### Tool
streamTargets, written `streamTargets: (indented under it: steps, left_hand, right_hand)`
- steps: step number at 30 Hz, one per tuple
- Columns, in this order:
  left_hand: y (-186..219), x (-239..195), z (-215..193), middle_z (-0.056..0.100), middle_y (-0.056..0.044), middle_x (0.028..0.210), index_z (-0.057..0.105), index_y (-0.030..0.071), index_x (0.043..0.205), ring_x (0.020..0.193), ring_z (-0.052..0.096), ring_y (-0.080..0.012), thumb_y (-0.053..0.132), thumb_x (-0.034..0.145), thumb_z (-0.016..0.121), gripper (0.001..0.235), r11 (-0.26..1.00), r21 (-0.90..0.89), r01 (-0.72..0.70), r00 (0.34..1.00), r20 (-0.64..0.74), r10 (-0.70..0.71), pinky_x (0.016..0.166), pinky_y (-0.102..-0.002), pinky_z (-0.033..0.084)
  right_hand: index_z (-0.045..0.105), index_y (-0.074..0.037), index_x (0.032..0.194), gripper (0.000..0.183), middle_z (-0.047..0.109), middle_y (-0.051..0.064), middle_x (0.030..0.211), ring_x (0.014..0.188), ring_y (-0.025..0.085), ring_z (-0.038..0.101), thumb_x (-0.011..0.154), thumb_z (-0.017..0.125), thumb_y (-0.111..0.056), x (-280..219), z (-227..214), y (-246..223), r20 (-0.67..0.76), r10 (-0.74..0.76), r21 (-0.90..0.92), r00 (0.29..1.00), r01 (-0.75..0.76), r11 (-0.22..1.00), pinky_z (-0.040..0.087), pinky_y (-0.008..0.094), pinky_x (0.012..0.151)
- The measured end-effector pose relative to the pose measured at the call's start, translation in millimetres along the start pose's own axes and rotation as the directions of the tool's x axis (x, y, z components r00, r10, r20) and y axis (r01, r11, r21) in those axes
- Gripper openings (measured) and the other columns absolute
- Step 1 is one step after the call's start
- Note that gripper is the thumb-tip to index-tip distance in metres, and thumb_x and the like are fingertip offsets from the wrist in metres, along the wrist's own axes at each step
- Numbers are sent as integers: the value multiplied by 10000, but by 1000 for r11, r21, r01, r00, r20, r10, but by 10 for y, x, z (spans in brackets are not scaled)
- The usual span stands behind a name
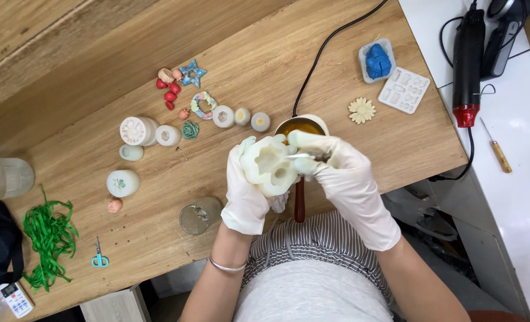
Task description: The person, wearing gloves, trims the wick of a molded candle and peels a yellow bear-shaped candle out of a silicone mold, then places it on a wooden shelf with other finished candles. They then demold a second white candle and handle the wax melting pot on the workbench.
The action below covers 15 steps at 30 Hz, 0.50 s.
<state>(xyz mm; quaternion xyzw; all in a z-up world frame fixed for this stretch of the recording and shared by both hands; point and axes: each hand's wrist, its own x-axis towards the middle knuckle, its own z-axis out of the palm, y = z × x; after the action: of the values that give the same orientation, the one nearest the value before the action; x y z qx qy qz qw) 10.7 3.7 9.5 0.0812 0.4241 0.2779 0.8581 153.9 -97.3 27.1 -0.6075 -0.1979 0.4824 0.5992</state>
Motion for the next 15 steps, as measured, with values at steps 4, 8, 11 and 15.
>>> streamTargets:
  steps: [4, 8, 11, 15]
  left_hand:
    - [-147, 380, -379, 714, -102, 984, 656, 13, 1091, 872, 699, -224, 288, 1064, 498, 318, 988, 104, -115, 980, 177, 96, 756, -373, 593]
    - [-42, 455, -190, 660, -60, 838, 631, 102, 920, 694, 634, -177, 295, 1085, 518, 278, 1000, 19, 2, 953, 304, -8, 619, -341, 549]
    - [27, 511, -160, 659, -49, 855, 629, 88, 926, 688, 616, -160, 175, 990, 600, 112, 970, 237, -51, 946, 324, -30, 608, -332, 524]
    - [80, 369, 99, 670, -63, 908, 629, 61, 989, 754, 638, -170, 172, 1002, 585, 120, 968, 247, 53, 953, 276, -123, 672, -357, 546]
  right_hand:
    - [757, -78, 1094, 224, 753, 49, 1090, 993, 150, 708, 900, 748, 34, 124, -2, 72, 209, -460, -82, 863, 485, 871, 581, 288, 874]
    - [760, -165, 1098, 306, 753, -2, 1045, 960, 187, 665, 824, 813, -40, 386, -25, -11, 408, -706, -244, 579, 814, 527, 511, 336, 868]
    - [788, -187, 1076, 256, 775, -12, 1061, 910, 152, 660, 856, 817, -61, 576, -122, -88, 524, -722, -240, 452, 891, 385, 485, 291, 821]
    - [776, -200, 1001, 212, 775, -26, 1036, 920, 187, 648, 819, 804, -94, 639, -217, -75, 564, -709, -346, 423, 901, 263, 410, 370, 920]
